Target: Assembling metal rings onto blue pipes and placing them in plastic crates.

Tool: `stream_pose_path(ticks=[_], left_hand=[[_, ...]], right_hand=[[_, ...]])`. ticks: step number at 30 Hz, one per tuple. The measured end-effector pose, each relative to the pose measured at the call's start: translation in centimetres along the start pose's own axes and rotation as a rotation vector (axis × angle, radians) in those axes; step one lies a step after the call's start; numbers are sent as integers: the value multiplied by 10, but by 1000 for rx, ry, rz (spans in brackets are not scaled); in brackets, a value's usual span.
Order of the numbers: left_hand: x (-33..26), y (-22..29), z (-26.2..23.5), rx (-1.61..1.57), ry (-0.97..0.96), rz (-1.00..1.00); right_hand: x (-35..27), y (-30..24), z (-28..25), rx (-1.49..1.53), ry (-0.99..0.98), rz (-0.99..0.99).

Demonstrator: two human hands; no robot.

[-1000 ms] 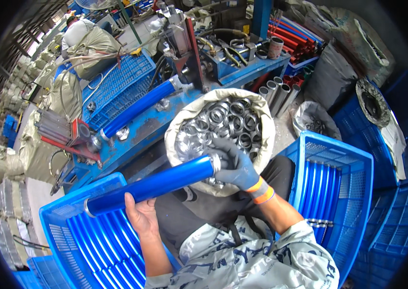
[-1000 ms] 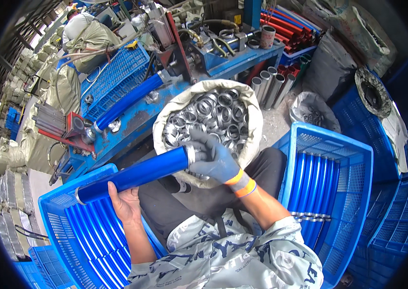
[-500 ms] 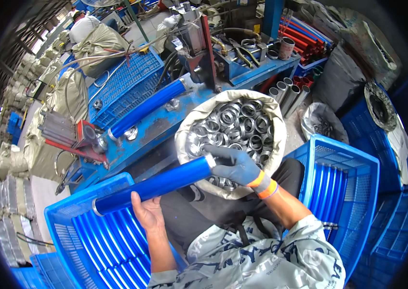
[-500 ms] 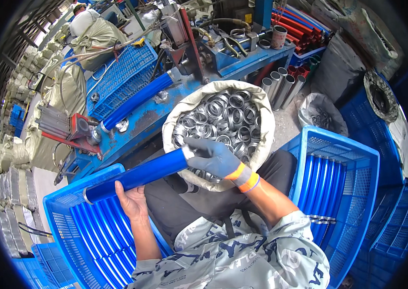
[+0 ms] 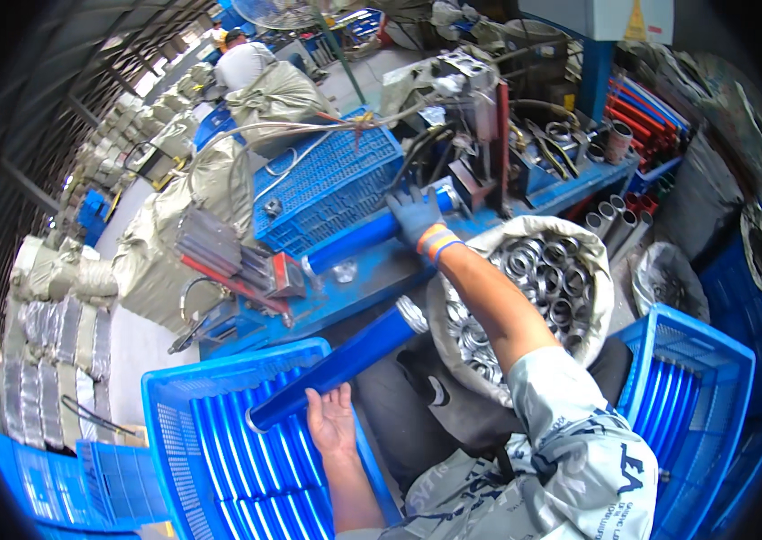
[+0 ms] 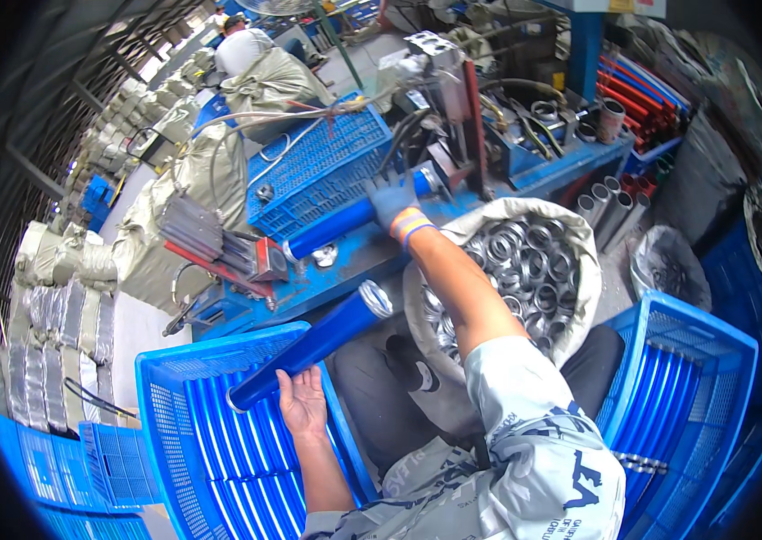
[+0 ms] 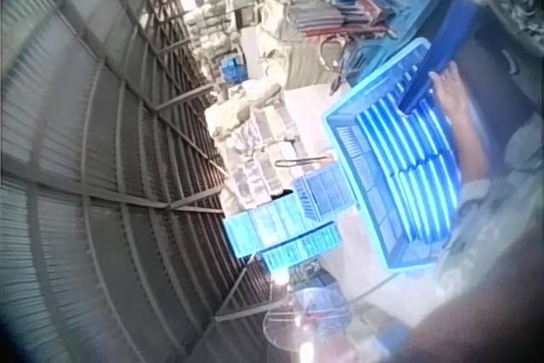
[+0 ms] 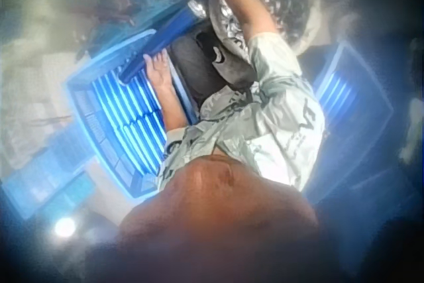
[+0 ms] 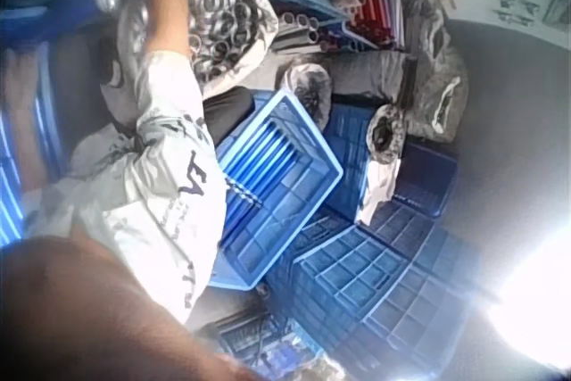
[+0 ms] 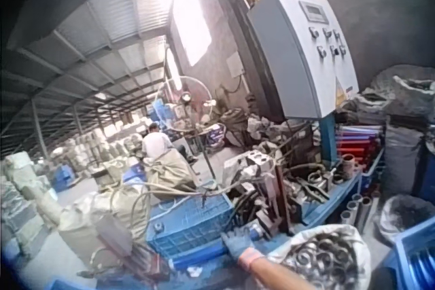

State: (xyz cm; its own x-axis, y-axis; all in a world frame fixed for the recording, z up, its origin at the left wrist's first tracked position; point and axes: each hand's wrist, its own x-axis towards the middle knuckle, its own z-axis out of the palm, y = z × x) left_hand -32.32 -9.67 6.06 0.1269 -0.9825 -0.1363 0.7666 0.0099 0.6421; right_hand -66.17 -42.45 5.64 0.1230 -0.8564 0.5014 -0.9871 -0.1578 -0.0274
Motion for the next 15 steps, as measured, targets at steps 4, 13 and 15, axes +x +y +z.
stream_pose_path(ticks=[4, 13, 15], left_hand=[[11, 3, -7, 82, 71, 8], [209, -110, 145, 74, -19, 8], [287, -109, 123, 52, 112, -16]], right_hand=[[13, -19, -52, 433, 173, -293], [-113, 76, -306, 1739, 366, 312], [-179, 105, -311, 1967, 370, 438]])
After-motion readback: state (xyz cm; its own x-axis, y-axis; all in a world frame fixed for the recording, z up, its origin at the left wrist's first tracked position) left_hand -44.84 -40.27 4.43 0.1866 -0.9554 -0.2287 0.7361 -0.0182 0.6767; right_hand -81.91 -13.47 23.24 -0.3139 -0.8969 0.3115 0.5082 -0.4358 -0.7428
